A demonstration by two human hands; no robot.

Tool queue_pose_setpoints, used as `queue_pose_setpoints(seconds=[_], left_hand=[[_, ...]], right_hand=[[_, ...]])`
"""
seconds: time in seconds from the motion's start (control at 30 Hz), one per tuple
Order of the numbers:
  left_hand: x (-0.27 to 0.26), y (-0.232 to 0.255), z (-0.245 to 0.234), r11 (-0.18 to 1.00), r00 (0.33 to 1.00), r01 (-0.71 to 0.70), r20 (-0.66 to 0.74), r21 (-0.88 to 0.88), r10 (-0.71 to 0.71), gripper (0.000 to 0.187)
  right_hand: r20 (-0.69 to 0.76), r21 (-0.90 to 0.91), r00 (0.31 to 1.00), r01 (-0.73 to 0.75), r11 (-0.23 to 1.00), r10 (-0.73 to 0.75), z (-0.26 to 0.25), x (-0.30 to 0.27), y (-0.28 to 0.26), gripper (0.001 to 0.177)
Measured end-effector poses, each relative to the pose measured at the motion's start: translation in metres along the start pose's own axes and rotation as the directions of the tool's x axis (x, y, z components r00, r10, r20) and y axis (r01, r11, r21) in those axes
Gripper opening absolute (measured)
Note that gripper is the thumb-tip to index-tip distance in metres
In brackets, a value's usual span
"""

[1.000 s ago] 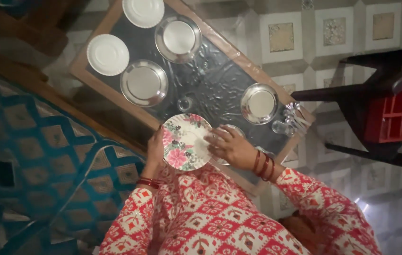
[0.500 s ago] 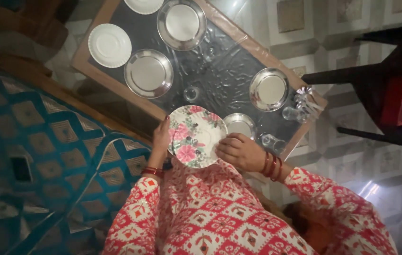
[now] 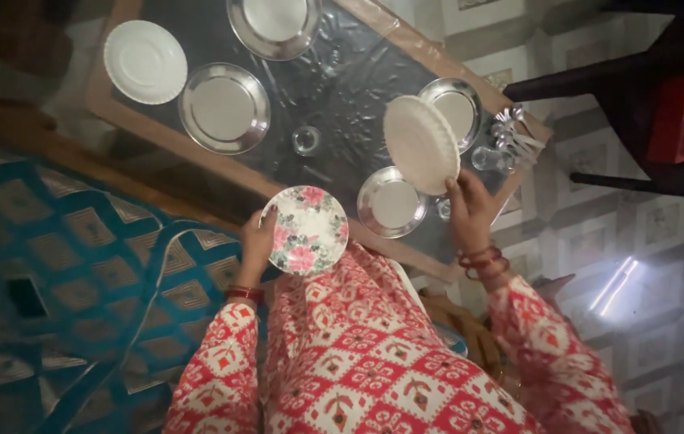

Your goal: Arrange plates, cutlery, and glassware from a storage box onto a dining table.

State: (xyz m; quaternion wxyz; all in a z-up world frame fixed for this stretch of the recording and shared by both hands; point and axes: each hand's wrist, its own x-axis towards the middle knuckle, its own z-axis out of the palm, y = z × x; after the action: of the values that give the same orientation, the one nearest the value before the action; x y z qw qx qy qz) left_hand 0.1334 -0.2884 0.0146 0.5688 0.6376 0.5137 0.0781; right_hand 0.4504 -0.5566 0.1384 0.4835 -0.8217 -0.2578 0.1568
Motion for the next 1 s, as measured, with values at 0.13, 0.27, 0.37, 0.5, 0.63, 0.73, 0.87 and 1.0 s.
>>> queue_pose_setpoints(seconds=[0.13,0.27,0.37,0.5,0.63,0.73,0.87,1.0], left_hand=[[-0.014,0.001,0.017,0.999,0.999,0.044,0.002,0.016,-0.044,0.036],[-0.031,-0.018,0.04,0.996,0.997,0.066,-0.052,0.067,-0.062,0.033],[-0.052,-0.028,0.059,0.992,0.989,0.118,-0.096,0.053,-0.112,0.035],[-0.078,-0.04,0.083,0.991,0.981,0.125,-0.144,-0.039,-0.129,0.037],[-0.106,-0.061,0.103,0.974,0.956,0.215,-0.191,-0.064,-0.224,0.039],[-0.119,-0.078,0.11,0.961,0.937,0.271,-0.217,-0.047,-0.275,0.039],[-0.129,-0.09,0.116,0.945,0.915,0.324,-0.237,-0.054,-0.327,0.038],[-0.128,-0.087,0.121,0.953,0.925,0.274,-0.235,-0.127,-0.297,0.035]], right_hand=[[0.051,0.335,0.916,-0.391,0.857,0.398,0.017,0.0,0.087,0.025],[0.215,0.433,0.749,-0.649,0.626,0.627,0.056,-0.016,0.181,0.019],[0.317,0.352,0.656,-0.752,0.557,0.685,0.081,-0.013,0.198,0.018],[0.456,0.434,0.528,-0.835,0.339,0.717,0.115,-0.004,0.222,0.019],[0.412,0.205,0.667,-0.731,0.651,0.621,0.135,-0.011,0.307,0.026],[0.422,-0.053,0.833,-0.37,0.927,0.357,0.143,-0.008,0.318,0.04],[0.466,-0.104,0.773,-0.435,0.894,0.43,0.15,0.004,0.285,0.046],[0.508,0.016,0.764,-0.469,0.883,0.397,0.16,0.009,0.28,0.045]])
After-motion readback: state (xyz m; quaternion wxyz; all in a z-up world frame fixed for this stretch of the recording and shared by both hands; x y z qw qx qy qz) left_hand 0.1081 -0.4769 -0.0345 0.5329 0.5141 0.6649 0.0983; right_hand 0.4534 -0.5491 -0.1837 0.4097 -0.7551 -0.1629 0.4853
